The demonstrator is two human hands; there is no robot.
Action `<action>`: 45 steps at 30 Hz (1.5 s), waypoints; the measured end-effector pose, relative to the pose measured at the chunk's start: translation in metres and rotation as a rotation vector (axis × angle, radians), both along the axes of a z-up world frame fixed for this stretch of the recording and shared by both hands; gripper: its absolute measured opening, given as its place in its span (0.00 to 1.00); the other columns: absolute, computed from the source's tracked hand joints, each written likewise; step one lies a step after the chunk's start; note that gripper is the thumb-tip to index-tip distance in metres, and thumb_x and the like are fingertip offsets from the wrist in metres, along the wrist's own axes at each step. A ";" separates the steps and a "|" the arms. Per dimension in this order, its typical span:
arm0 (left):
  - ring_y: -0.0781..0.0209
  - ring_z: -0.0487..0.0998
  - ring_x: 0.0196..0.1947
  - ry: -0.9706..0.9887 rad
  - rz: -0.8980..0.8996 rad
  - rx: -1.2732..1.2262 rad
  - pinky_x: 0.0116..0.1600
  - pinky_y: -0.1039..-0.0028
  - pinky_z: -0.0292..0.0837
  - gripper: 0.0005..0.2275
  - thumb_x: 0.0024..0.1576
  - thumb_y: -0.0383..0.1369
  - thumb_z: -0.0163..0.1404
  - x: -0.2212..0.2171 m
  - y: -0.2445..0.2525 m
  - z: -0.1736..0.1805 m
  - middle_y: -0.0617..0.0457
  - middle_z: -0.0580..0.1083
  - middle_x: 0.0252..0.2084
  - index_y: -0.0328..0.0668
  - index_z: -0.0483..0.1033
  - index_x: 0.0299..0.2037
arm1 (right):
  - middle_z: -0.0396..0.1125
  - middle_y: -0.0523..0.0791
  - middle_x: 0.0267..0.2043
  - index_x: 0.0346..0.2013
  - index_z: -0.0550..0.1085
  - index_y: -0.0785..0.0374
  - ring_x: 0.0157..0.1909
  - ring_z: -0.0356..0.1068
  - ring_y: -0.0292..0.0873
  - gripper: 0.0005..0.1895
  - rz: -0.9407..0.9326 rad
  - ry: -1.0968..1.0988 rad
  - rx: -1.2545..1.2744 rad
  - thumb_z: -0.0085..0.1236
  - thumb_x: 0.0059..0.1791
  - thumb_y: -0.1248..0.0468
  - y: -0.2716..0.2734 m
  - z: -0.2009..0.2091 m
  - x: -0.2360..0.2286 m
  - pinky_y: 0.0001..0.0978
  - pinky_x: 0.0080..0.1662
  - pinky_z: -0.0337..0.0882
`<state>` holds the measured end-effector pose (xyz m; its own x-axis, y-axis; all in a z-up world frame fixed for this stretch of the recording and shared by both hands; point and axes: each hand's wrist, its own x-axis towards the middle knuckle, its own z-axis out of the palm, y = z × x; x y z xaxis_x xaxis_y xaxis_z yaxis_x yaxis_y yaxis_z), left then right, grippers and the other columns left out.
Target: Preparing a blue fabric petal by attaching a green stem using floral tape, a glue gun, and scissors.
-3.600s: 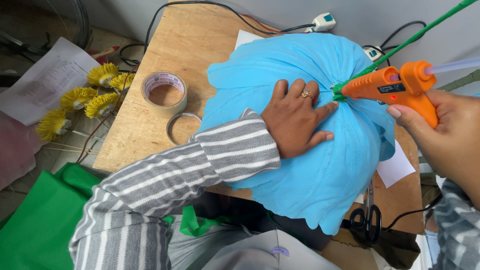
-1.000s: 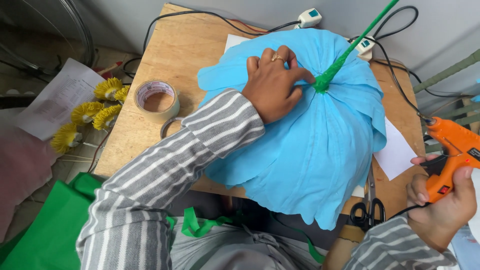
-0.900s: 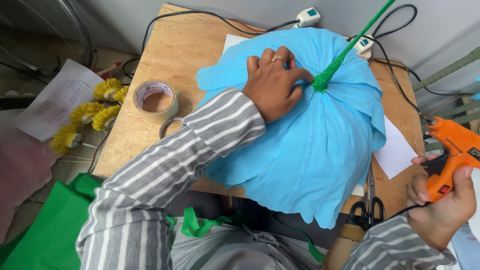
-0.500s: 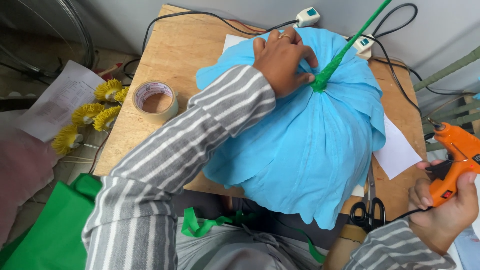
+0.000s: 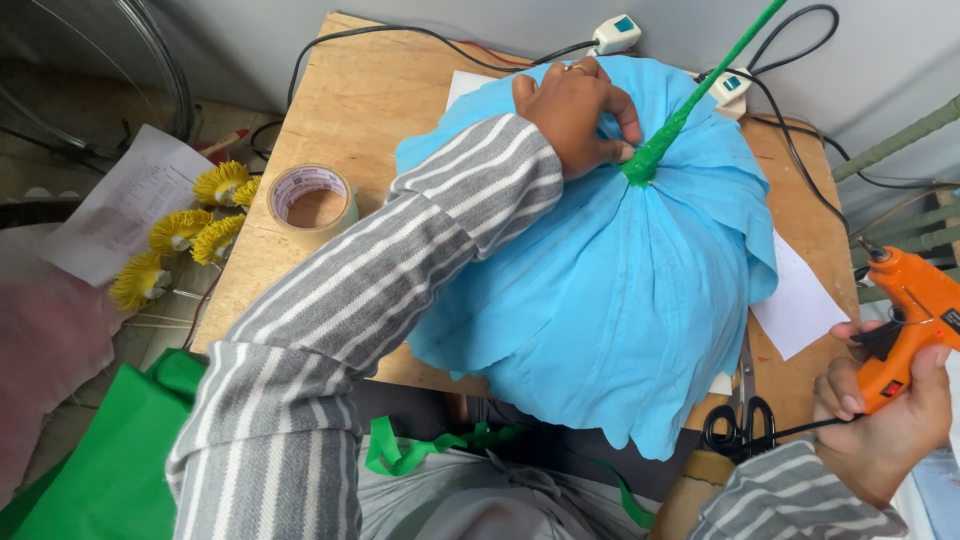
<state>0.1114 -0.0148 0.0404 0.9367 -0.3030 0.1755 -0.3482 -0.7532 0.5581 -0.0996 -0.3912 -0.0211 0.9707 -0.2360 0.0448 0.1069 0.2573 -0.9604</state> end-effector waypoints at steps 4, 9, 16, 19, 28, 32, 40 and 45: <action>0.52 0.71 0.49 -0.127 0.076 -0.146 0.51 0.56 0.53 0.07 0.49 0.40 0.66 0.002 0.005 -0.010 0.63 0.69 0.40 0.72 0.80 0.32 | 0.58 0.35 0.39 0.54 0.68 0.46 0.17 0.46 0.22 0.25 -0.124 0.047 0.017 0.52 0.51 0.37 0.004 0.003 0.010 0.10 0.17 0.44; 0.54 0.69 0.46 -0.259 0.005 -0.199 0.48 0.56 0.51 0.11 0.47 0.29 0.58 -0.012 0.016 -0.006 0.65 0.67 0.39 0.71 0.82 0.30 | 0.65 0.39 0.32 0.60 0.69 0.53 0.27 0.66 0.30 0.20 -0.450 0.154 -0.153 0.55 0.58 0.47 -0.020 -0.031 0.042 0.19 0.30 0.70; 0.51 0.67 0.42 -0.423 -0.143 -0.067 0.45 0.53 0.49 0.14 0.49 0.31 0.49 -0.037 0.023 -0.018 0.60 0.68 0.42 0.71 0.85 0.35 | 0.71 0.43 0.34 0.54 0.74 0.62 0.31 0.76 0.34 0.19 -0.547 0.398 -0.463 0.49 0.61 0.50 -0.035 -0.059 0.075 0.25 0.36 0.86; 0.46 0.66 0.46 -0.742 -0.190 0.064 0.42 0.50 0.52 0.09 0.48 0.34 0.53 -0.048 0.027 -0.016 0.56 0.68 0.48 0.63 0.85 0.34 | 0.72 0.48 0.32 0.52 0.74 0.70 0.30 0.76 0.39 0.20 -0.523 0.467 -0.493 0.54 0.60 0.53 -0.039 -0.068 0.078 0.28 0.37 0.87; 0.46 0.66 0.48 -0.676 -0.204 0.041 0.44 0.50 0.52 0.15 0.51 0.36 0.48 -0.061 0.032 -0.019 0.52 0.66 0.50 0.58 0.85 0.45 | 0.74 0.53 0.32 0.54 0.72 0.72 0.29 0.77 0.41 0.19 -0.487 0.452 -0.491 0.53 0.60 0.57 -0.048 -0.082 0.081 0.33 0.35 0.87; 0.45 0.66 0.48 -0.768 -0.166 0.076 0.43 0.49 0.54 0.13 0.51 0.38 0.48 -0.066 0.033 -0.010 0.52 0.65 0.49 0.57 0.86 0.41 | 0.74 0.54 0.33 0.54 0.69 0.73 0.29 0.77 0.42 0.17 -0.547 0.519 -0.486 0.50 0.59 0.60 -0.041 -0.071 0.084 0.36 0.33 0.87; 0.57 0.68 0.35 -0.826 0.090 -0.269 0.45 0.60 0.51 0.16 0.62 0.50 0.51 -0.045 0.054 0.011 0.63 0.72 0.36 0.50 0.73 0.28 | 0.73 0.52 0.41 0.50 0.70 0.63 0.21 0.73 0.53 0.18 -0.388 0.721 -1.213 0.58 0.58 0.51 -0.006 -0.014 0.062 0.43 0.34 0.70; 0.62 0.74 0.31 -0.640 -0.092 -0.482 0.40 0.67 0.65 0.06 0.59 0.32 0.47 -0.014 0.055 0.002 0.62 0.72 0.30 0.51 0.72 0.29 | 0.74 0.46 0.42 0.49 0.82 0.56 0.42 0.70 0.48 0.13 -0.337 0.415 -1.445 0.61 0.57 0.52 -0.028 0.010 0.063 0.44 0.41 0.68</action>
<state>0.0974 0.0403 0.0429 0.5857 -0.1279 0.8004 -0.7589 -0.4335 0.4860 -0.0361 -0.4191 -0.0114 0.8847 -0.4341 0.1697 -0.3621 -0.8694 -0.3363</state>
